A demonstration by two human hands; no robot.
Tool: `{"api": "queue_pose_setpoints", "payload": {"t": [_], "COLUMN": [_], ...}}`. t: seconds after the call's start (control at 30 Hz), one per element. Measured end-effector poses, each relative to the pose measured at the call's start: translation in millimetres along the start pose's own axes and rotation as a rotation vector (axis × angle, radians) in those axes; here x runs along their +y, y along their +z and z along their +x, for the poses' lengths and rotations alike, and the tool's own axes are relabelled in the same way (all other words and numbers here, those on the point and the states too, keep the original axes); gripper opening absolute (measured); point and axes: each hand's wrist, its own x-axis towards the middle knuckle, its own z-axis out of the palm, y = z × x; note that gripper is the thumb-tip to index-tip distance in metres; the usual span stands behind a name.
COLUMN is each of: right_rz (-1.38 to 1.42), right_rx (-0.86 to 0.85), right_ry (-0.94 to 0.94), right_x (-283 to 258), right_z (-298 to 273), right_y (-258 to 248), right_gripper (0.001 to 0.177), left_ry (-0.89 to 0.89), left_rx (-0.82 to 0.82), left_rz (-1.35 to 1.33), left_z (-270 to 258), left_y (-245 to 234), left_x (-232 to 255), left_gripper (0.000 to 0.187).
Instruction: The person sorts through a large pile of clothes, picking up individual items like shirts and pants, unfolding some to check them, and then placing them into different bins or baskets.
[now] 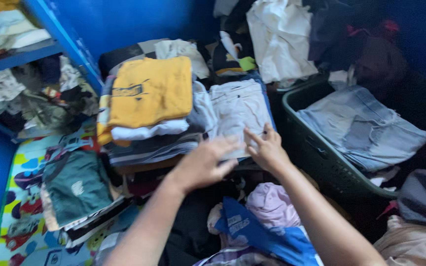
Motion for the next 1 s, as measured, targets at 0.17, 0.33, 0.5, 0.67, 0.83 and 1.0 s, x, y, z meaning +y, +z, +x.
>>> {"api": "queue_pose_setpoints", "payload": {"t": [0.17,0.33,0.5,0.67,0.83,1.0], "right_rz": [-0.137,-0.058,0.21,0.096,0.067,-0.047], "right_rx": [-0.362,-0.011,0.156,-0.158,-0.143,-0.19], "right_ry": [0.261,0.044,-0.133,-0.023,0.099,0.164], "right_x": [-46,-122,-204,-250,-221,-155], "right_z": [5,5,7,11,10,0], "right_y": [-43,-60,-79,-96,-94,-96], "right_gripper": [0.067,0.075,0.083,0.083,0.083,0.084], "left_ry": [-0.141,-0.463,-0.493,-0.491,-0.509,-0.545], "left_rx": [0.4,0.229,0.155,0.129,0.123,0.089], "left_rz": [0.325,0.55,0.578,0.571,0.549,0.532], "left_z": [-23,-38,-51,-53,-57,-52], "left_y": [-89,-99,-76,-75,-81,-93], "left_x": [-12,-52,-64,-70,-75,-53], "left_gripper": [0.038,0.078,0.082,0.085,0.081,0.084]}}
